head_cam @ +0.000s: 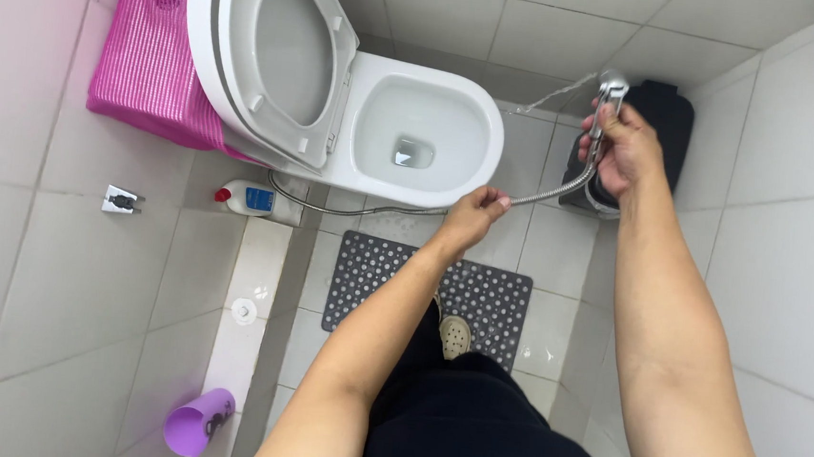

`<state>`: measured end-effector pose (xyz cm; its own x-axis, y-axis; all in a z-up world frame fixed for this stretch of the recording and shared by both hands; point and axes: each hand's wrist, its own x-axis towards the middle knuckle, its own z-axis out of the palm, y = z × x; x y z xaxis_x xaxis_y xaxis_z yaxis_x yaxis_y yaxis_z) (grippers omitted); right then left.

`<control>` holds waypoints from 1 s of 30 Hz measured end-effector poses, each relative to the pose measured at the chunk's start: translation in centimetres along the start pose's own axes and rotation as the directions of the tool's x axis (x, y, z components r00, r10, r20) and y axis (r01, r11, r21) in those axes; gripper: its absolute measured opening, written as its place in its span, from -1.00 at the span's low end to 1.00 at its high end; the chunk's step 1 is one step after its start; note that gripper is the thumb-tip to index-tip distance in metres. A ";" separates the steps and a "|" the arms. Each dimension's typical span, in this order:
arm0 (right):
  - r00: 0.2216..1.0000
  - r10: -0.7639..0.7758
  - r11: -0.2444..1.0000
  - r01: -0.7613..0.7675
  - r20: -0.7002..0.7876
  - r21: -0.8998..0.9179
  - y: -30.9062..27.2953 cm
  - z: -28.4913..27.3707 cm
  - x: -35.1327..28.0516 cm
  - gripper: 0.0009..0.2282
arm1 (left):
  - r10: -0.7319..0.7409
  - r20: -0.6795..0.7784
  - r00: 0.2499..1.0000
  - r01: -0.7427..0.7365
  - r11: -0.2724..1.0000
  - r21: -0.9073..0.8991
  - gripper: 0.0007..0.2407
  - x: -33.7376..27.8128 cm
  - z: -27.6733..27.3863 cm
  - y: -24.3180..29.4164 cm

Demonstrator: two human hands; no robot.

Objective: The person rinses a mop head under a shower faucet and places it on the floor. They then use a handheld bidet sprayer to rinse the toilet bowl and the floor mat. Finally, they wash a purple cloth in a pink basin at the sink and wring it out.

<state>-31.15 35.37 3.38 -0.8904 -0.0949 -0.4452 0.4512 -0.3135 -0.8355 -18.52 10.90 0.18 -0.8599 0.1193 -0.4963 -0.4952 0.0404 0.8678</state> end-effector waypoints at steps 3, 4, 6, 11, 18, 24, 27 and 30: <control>0.991 -0.137 0.988 0.136 -0.001 0.066 -1.9 0.8 2.3 -0.79 | -0.012 0.018 1.000 0.012 1.000 -0.005 -0.76 1.1 -1.9 1.6; 0.990 -0.142 0.988 0.142 0.001 0.067 -2.9 1.1 3.5 -0.79 | -0.006 0.018 1.000 0.006 1.000 -0.003 -0.76 1.9 -2.7 2.5; 0.984 -0.176 0.984 0.176 0.019 0.006 -4.3 1.0 5.2 -0.79 | -0.045 0.018 0.999 0.044 0.999 0.014 -0.77 3.1 -4.0 3.7; 0.959 -0.282 0.958 0.283 0.020 -0.039 -8.6 1.4 7.6 -0.76 | -0.033 0.027 0.999 0.033 0.999 0.001 -0.77 5.6 -4.6 2.6; 0.956 -0.286 0.957 0.282 -0.071 -0.062 -10.6 -0.1 9.3 -0.79 | -0.099 0.027 0.995 0.099 0.995 0.007 -0.76 7.6 -2.3 5.6; 0.966 -0.224 0.975 0.222 -0.128 -0.033 -11.6 -5.5 10.9 -0.81 | -0.082 0.035 0.996 0.082 0.997 -0.005 -0.74 9.4 1.9 6.7; 0.964 -0.227 0.973 0.229 -0.138 -0.001 -12.4 -7.9 11.4 -0.80 | -0.069 0.061 0.996 0.069 0.998 -0.004 -0.72 10.4 4.6 7.7; 0.964 -0.214 0.976 0.219 -0.157 0.017 -12.7 -9.9 11.8 -0.78 | -0.075 0.080 0.994 0.074 0.997 0.012 -0.70 11.9 6.9 8.9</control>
<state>-46.77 47.55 5.53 -0.9455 0.1238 -0.3012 0.2442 -0.3424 -0.9073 -32.27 19.56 2.14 -0.8081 0.1945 -0.5560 -0.5558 0.0610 0.8291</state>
